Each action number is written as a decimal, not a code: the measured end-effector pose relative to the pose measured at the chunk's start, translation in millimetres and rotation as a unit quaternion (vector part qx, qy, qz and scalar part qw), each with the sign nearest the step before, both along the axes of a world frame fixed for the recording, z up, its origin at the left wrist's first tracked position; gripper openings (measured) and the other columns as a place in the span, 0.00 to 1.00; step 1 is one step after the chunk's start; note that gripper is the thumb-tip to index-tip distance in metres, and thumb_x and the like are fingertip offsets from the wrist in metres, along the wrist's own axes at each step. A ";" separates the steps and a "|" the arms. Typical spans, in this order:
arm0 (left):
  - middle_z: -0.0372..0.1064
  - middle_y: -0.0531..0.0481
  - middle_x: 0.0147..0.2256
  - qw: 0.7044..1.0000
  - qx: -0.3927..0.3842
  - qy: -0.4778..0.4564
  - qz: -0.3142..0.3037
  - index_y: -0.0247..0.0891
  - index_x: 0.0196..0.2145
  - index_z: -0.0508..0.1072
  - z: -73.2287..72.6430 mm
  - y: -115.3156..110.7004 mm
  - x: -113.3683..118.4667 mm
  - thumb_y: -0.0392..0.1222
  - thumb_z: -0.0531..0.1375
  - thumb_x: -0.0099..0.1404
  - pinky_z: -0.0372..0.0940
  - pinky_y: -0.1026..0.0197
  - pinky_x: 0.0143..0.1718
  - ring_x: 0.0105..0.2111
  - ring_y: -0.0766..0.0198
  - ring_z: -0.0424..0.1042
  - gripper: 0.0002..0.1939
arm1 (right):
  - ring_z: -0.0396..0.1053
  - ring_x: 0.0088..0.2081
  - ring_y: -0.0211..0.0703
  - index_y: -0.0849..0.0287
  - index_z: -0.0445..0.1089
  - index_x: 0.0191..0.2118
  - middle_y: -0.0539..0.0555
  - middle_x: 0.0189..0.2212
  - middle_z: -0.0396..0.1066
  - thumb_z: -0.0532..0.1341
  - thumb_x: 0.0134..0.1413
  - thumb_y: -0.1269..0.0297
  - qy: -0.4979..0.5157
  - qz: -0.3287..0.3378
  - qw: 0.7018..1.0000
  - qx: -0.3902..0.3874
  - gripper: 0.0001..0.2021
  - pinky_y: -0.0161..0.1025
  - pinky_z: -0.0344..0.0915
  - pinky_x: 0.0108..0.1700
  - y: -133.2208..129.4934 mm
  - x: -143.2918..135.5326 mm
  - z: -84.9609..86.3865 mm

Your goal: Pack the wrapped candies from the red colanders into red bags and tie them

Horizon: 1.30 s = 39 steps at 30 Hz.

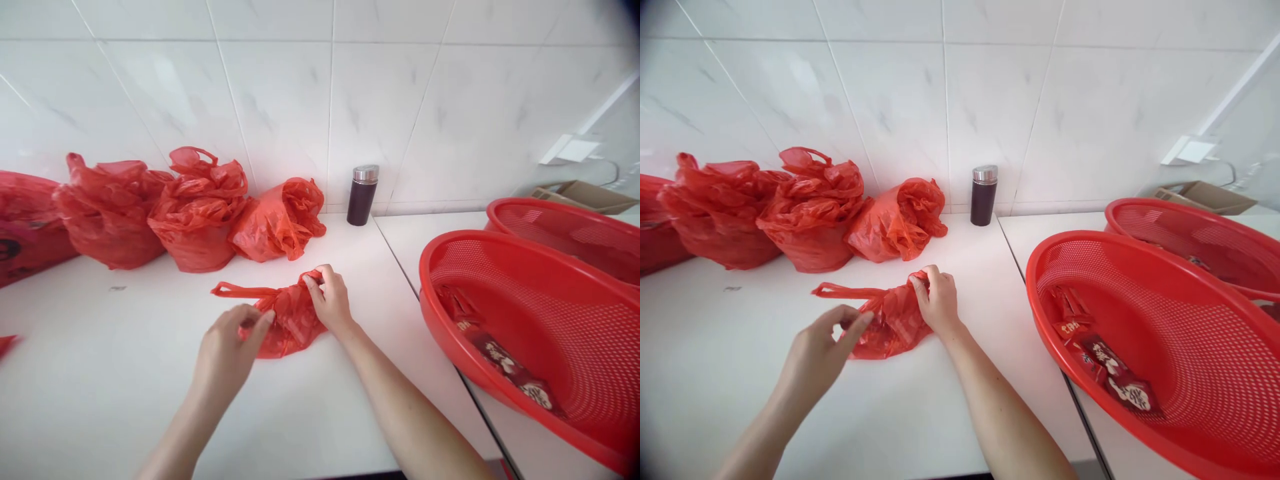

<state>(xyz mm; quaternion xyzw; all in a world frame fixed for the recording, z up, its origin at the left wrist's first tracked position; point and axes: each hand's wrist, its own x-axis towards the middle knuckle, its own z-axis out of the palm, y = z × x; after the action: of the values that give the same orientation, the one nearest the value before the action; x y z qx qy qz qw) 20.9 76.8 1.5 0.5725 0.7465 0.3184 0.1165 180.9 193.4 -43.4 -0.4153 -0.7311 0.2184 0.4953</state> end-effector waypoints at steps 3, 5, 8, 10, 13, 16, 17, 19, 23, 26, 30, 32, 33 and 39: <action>0.67 0.37 0.51 0.994 0.022 -0.052 0.096 0.37 0.46 0.70 -3.6 18.5 -11.7 0.63 0.58 0.57 0.67 0.48 0.44 0.45 0.48 0.71 0.29 | 0.69 0.37 0.43 0.53 0.61 0.36 0.51 0.34 0.74 0.54 0.63 0.57 0.028 0.022 0.999 0.003 0.07 0.38 0.65 0.43 -9.8 -2.1 4.6; 0.63 0.32 0.56 0.990 -0.003 -0.107 0.091 0.35 0.51 0.69 -11.4 28.9 -15.7 0.65 0.57 0.57 0.65 0.46 0.48 0.51 0.44 0.68 0.34 | 0.69 0.37 0.42 0.53 0.61 0.36 0.51 0.34 0.74 0.54 0.63 0.57 0.045 0.039 0.998 0.004 0.07 0.38 0.65 0.43 -15.9 -3.5 7.8; 0.69 0.39 0.54 0.981 -0.037 -0.185 0.036 0.38 0.45 0.75 -15.6 36.0 -13.2 0.64 0.52 0.62 0.63 0.49 0.52 0.53 0.46 0.68 0.29 | 0.69 0.37 0.42 0.53 0.61 0.35 0.52 0.34 0.74 0.53 0.63 0.57 0.057 0.058 0.997 -0.005 0.08 0.37 0.66 0.41 -23.0 -4.8 13.6; 0.65 0.44 0.58 0.975 -0.021 -0.222 0.021 0.41 0.46 0.76 -10.2 35.8 -8.9 0.63 0.50 0.64 0.60 0.51 0.56 0.56 0.50 0.66 0.27 | 0.70 0.37 0.41 0.53 0.61 0.35 0.52 0.34 0.74 0.53 0.63 0.56 0.063 0.069 0.995 -0.020 0.09 0.36 0.66 0.40 -24.1 -4.3 16.8; 0.67 0.46 0.57 0.962 0.040 -0.270 0.032 0.43 0.50 0.75 -0.4 30.5 -6.9 0.62 0.50 0.65 0.61 0.52 0.56 0.55 0.51 0.68 0.27 | 0.72 0.35 0.40 0.54 0.60 0.32 0.51 0.32 0.74 0.51 0.64 0.54 0.115 0.076 0.986 -0.089 0.12 0.36 0.67 0.39 -17.3 -0.1 17.6; 0.77 0.42 0.43 0.950 0.065 -0.296 0.078 0.37 0.47 0.77 -3.4 20.6 -11.7 0.62 0.53 0.63 0.67 0.52 0.48 0.45 0.50 0.74 0.28 | 0.74 0.35 0.41 0.54 0.57 0.29 0.51 0.30 0.75 0.52 0.63 0.54 0.210 0.082 0.958 -0.174 0.14 0.38 0.68 0.41 -4.5 5.6 12.6; 0.78 0.42 0.40 0.949 0.061 -0.294 0.096 0.36 0.44 0.78 -7.5 16.7 -13.8 0.63 0.54 0.62 0.68 0.52 0.46 0.43 0.49 0.75 0.29 | 0.74 0.36 0.41 0.55 0.57 0.28 0.52 0.30 0.75 0.53 0.62 0.54 0.235 0.087 0.949 -0.189 0.14 0.39 0.69 0.42 -0.7 6.7 10.1; 0.78 0.42 0.35 0.948 0.044 -0.292 0.120 0.33 0.39 0.78 -16.4 9.2 -17.3 0.64 0.55 0.61 0.68 0.52 0.43 0.40 0.47 0.75 0.29 | 0.75 0.36 0.42 0.55 0.57 0.27 0.52 0.31 0.75 0.55 0.61 0.52 0.260 0.098 0.938 -0.205 0.15 0.39 0.69 0.41 4.3 7.0 5.2; 0.77 0.42 0.35 0.944 0.001 -0.312 0.109 0.35 0.35 0.77 -18.9 1.2 -24.3 0.65 0.57 0.59 0.67 0.51 0.44 0.42 0.46 0.74 0.28 | 0.74 0.28 0.39 0.56 0.58 0.29 0.50 0.31 0.75 0.56 0.59 0.48 0.302 0.096 0.916 -0.247 0.17 0.38 0.70 0.35 6.8 5.4 0.9; 0.75 0.42 0.44 0.941 0.044 -0.318 0.107 0.37 0.43 0.75 -3.4 2.3 -33.0 0.63 0.56 0.61 0.65 0.50 0.49 0.47 0.48 0.72 0.26 | 0.73 0.24 0.37 0.56 0.58 0.32 0.48 0.30 0.74 0.55 0.60 0.46 0.348 0.068 0.900 -0.253 0.17 0.37 0.70 0.31 8.2 7.0 2.8; 0.64 0.44 0.57 0.948 0.256 -0.137 0.127 0.47 0.59 0.62 20.0 12.1 -32.7 0.54 0.55 0.65 0.62 0.49 0.52 0.53 0.53 0.67 0.26 | 0.73 0.24 0.36 0.56 0.59 0.32 0.48 0.30 0.74 0.55 0.60 0.45 0.364 0.096 0.896 -0.235 0.18 0.36 0.70 0.31 6.7 7.0 6.8; 0.63 0.45 0.58 0.968 0.249 0.022 0.036 0.47 0.58 0.63 25.7 21.7 -21.8 0.51 0.57 0.64 0.58 0.49 0.56 0.57 0.53 0.63 0.25 | 0.73 0.24 0.36 0.56 0.59 0.32 0.48 0.29 0.74 0.54 0.61 0.45 0.365 0.129 0.892 -0.234 0.18 0.35 0.69 0.31 3.9 4.7 7.8; 0.64 0.44 0.58 0.977 0.193 0.081 -0.028 0.47 0.56 0.66 26.9 27.7 -14.9 0.51 0.58 0.64 0.55 0.47 0.57 0.58 0.51 0.61 0.23 | 0.73 0.25 0.37 0.56 0.59 0.32 0.49 0.29 0.74 0.53 0.61 0.45 0.368 0.142 0.888 -0.235 0.18 0.35 0.69 0.31 2.4 3.6 7.9; 0.74 0.51 0.31 0.978 -0.071 0.110 -0.164 0.42 0.33 0.74 45.6 59.9 -9.8 0.51 0.56 0.62 0.63 0.58 0.33 0.32 0.57 0.72 0.12 | 0.73 0.24 0.38 0.54 0.60 0.39 0.48 0.30 0.75 0.57 0.58 0.45 0.367 0.089 0.888 -0.261 0.17 0.38 0.69 0.32 3.7 7.0 4.1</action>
<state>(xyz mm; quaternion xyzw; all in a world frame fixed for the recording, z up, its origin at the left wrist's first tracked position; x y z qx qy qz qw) 11.0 136.7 47.1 0.7087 0.6718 0.1759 0.1246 187.9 197.1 -39.3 -0.3525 -0.4479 0.5815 0.5805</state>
